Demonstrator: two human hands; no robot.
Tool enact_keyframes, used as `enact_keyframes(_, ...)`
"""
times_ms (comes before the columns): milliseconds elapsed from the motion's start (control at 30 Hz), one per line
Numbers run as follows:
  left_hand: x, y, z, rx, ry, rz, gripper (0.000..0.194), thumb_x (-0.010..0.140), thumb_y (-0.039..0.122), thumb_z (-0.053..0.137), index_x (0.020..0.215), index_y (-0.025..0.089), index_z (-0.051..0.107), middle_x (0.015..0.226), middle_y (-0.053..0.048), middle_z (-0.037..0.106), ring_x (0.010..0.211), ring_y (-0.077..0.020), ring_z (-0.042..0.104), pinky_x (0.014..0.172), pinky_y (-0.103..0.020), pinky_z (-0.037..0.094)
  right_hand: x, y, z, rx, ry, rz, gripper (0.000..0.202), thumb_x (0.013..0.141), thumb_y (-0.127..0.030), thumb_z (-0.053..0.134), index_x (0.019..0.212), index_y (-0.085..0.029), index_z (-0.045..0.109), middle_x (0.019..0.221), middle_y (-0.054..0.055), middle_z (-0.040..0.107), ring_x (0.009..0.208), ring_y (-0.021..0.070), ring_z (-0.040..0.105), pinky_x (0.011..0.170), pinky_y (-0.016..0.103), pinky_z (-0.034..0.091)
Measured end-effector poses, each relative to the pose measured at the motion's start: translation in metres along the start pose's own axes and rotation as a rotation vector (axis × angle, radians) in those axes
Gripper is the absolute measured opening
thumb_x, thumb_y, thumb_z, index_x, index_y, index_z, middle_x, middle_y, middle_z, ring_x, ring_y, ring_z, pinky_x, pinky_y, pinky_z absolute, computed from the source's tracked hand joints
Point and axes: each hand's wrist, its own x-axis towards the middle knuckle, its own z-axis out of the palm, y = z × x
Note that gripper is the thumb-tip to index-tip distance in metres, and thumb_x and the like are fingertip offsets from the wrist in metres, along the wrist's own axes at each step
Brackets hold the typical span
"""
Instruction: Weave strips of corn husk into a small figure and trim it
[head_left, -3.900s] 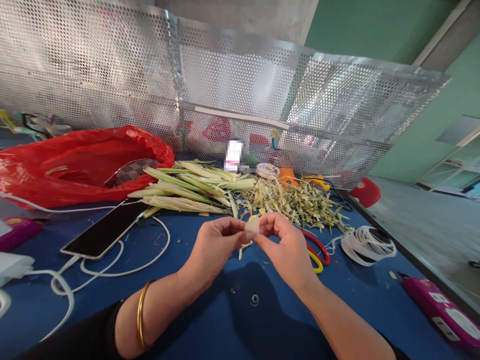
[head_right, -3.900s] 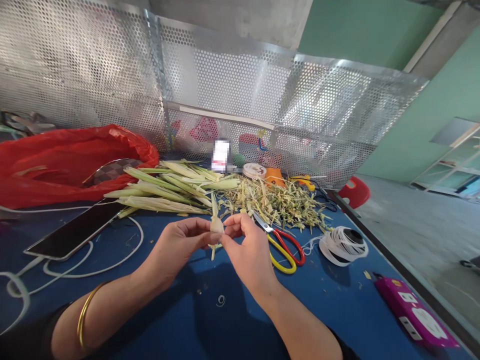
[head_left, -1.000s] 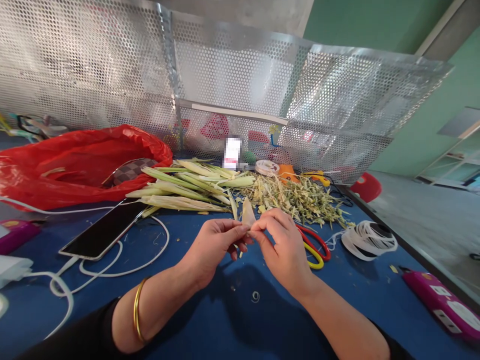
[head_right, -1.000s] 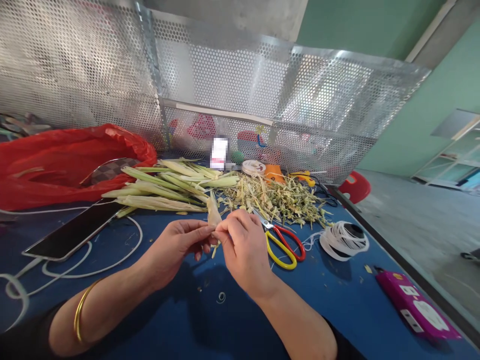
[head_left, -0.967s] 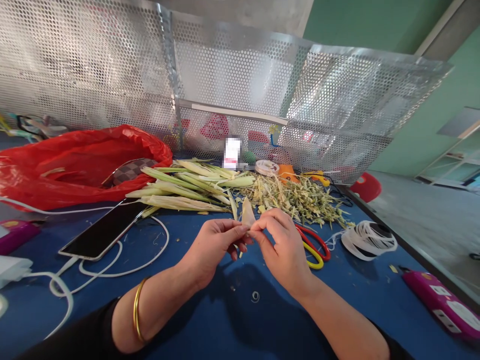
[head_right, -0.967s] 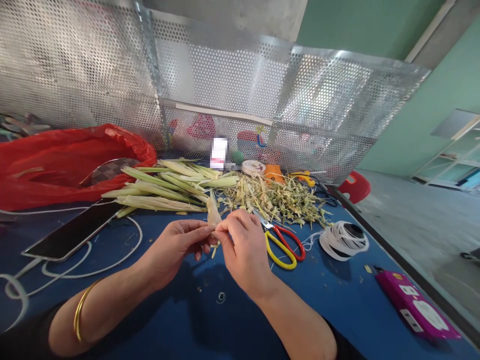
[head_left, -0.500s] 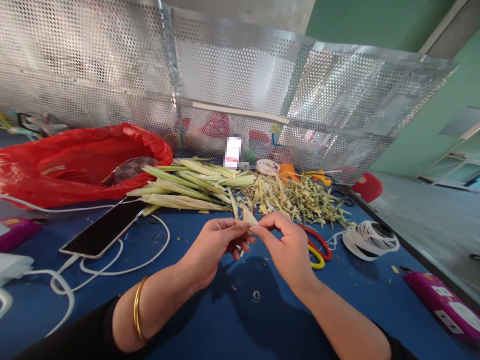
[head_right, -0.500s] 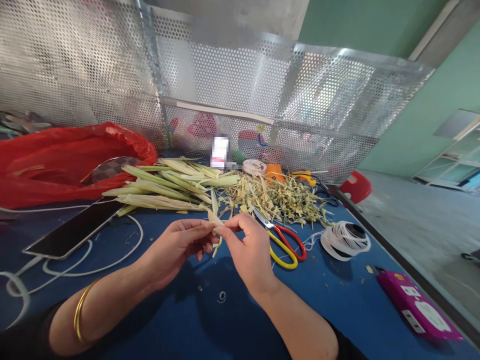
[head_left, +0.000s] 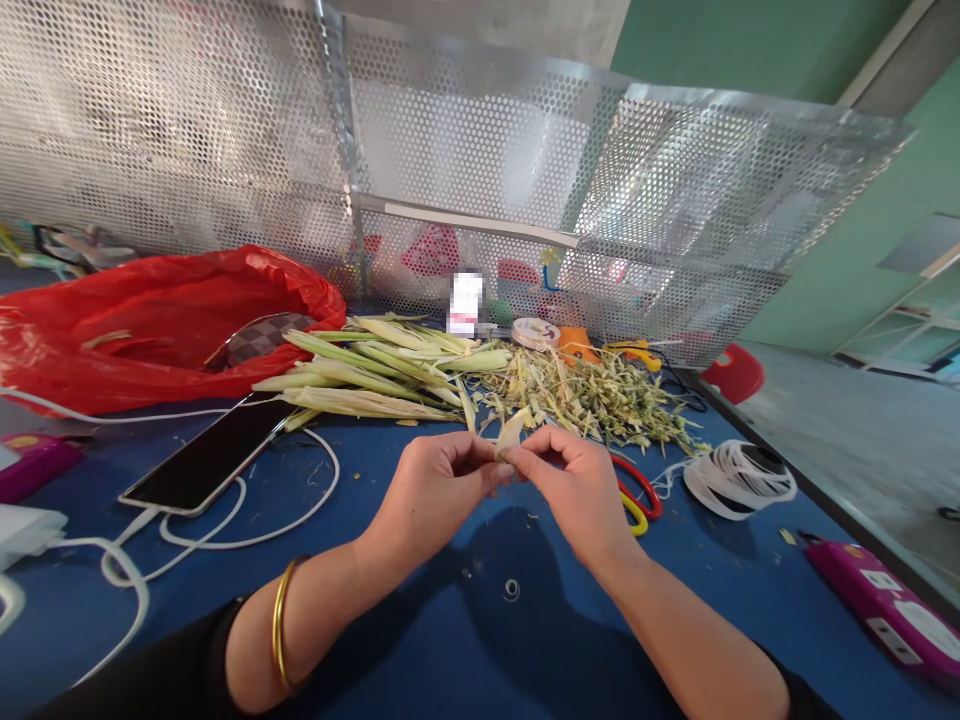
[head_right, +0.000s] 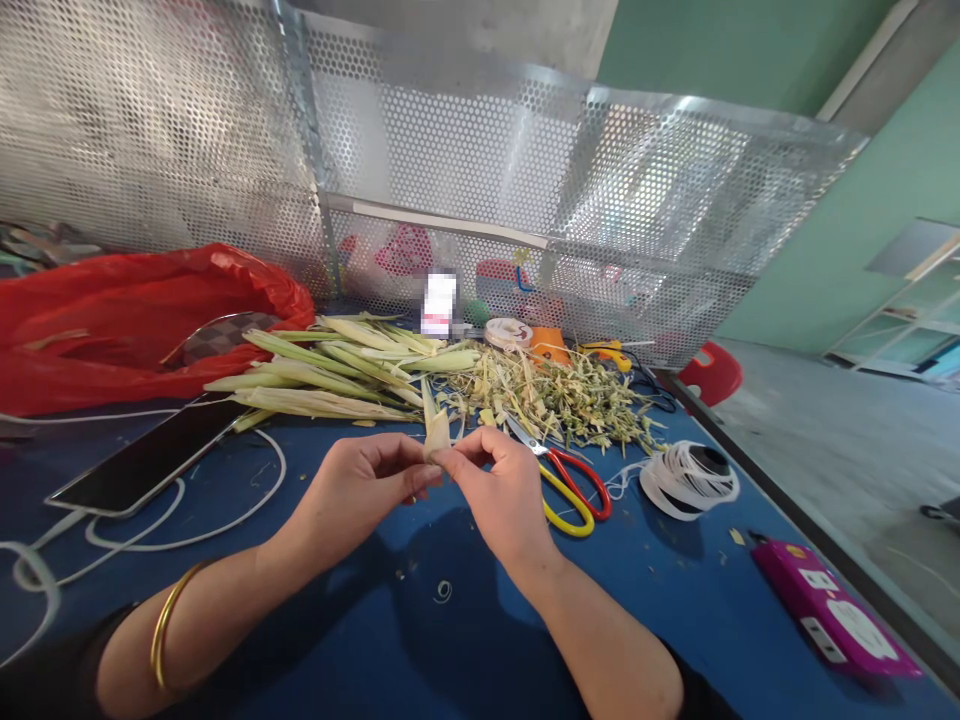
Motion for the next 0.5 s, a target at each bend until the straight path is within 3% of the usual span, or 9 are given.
enact_keyframes(500, -0.0012, 0.0077, 0.0023, -0.143, -0.005, -0.022, 0.017, 0.073, 0.029, 0.067, 0.064, 0.014, 0.066, 0.059, 0.000, 0.064, 0.054, -0.0091, 0.055, 0.054, -0.019, 0.044, -0.0003, 0.0063, 0.0031, 0.181, -0.047, 0.005, 0.017, 0.076, -0.031, 0.067, 0.065, -0.018, 0.063, 0.060, -0.001, 0.060, 0.060, 0.0141, 0.053, 0.060, 0.027, 0.044)
